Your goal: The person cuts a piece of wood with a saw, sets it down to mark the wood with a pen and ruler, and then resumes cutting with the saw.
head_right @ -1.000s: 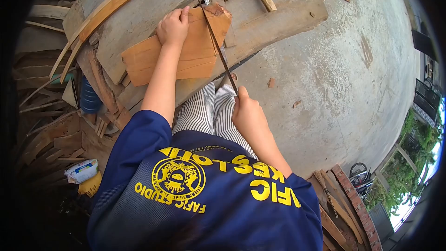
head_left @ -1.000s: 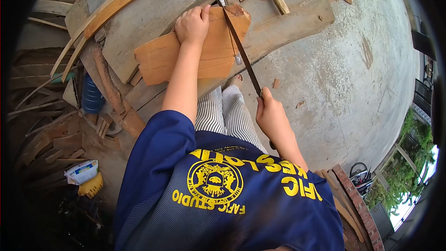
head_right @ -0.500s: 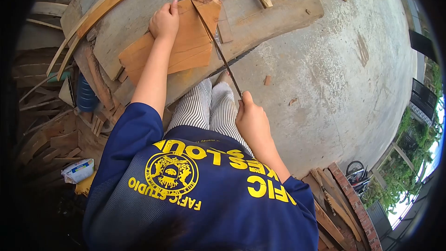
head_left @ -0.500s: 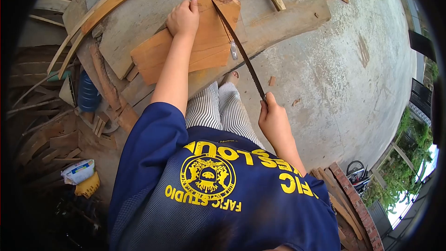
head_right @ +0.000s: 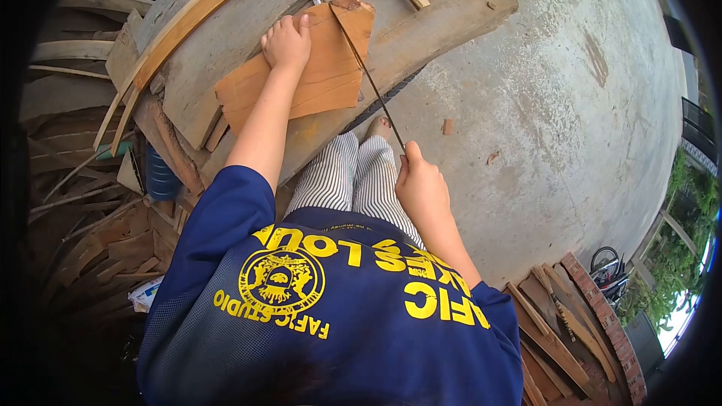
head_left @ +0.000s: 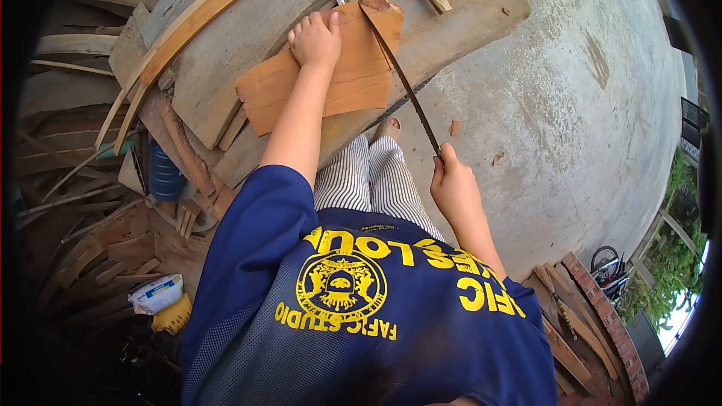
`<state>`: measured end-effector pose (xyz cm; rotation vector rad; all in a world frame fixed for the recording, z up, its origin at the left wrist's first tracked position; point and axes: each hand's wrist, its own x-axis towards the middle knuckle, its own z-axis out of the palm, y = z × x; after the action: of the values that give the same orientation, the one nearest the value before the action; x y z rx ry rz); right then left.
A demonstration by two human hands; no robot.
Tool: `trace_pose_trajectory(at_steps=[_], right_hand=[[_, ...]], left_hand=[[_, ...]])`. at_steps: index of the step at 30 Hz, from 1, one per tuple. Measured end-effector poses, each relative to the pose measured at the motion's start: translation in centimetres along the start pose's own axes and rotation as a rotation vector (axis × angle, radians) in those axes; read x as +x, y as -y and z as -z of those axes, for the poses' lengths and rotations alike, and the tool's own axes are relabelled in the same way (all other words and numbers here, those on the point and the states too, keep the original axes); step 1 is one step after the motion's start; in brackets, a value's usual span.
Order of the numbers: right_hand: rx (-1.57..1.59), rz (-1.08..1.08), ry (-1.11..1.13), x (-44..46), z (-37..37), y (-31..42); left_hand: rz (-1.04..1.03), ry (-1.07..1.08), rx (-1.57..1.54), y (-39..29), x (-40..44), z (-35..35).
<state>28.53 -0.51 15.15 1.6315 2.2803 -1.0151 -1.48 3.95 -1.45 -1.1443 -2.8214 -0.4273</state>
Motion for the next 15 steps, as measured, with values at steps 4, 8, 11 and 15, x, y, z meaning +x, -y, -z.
trace_pose_trajectory(at_steps=[4, 8, 11, 15], right_hand=[[0.002, -0.048, 0.112, -1.4, 2.5, 1.4], [-0.012, -0.088, 0.193, -1.5, 4.8, 2.8], [-0.013, -0.003, 0.167, 3.7, 3.0, 3.8], [-0.009, 0.097, 0.145, 6.4, 1.8, 4.7]], left_hand=[[-0.008, 0.109, -0.022, -0.1, 0.3, 0.8], [0.042, 0.106, -0.056, 0.1, -0.2, 0.3], [0.056, 0.128, -0.060, 0.0, 0.1, 0.8], [0.092, 0.161, -0.070, 0.0, 0.6, 0.7]])
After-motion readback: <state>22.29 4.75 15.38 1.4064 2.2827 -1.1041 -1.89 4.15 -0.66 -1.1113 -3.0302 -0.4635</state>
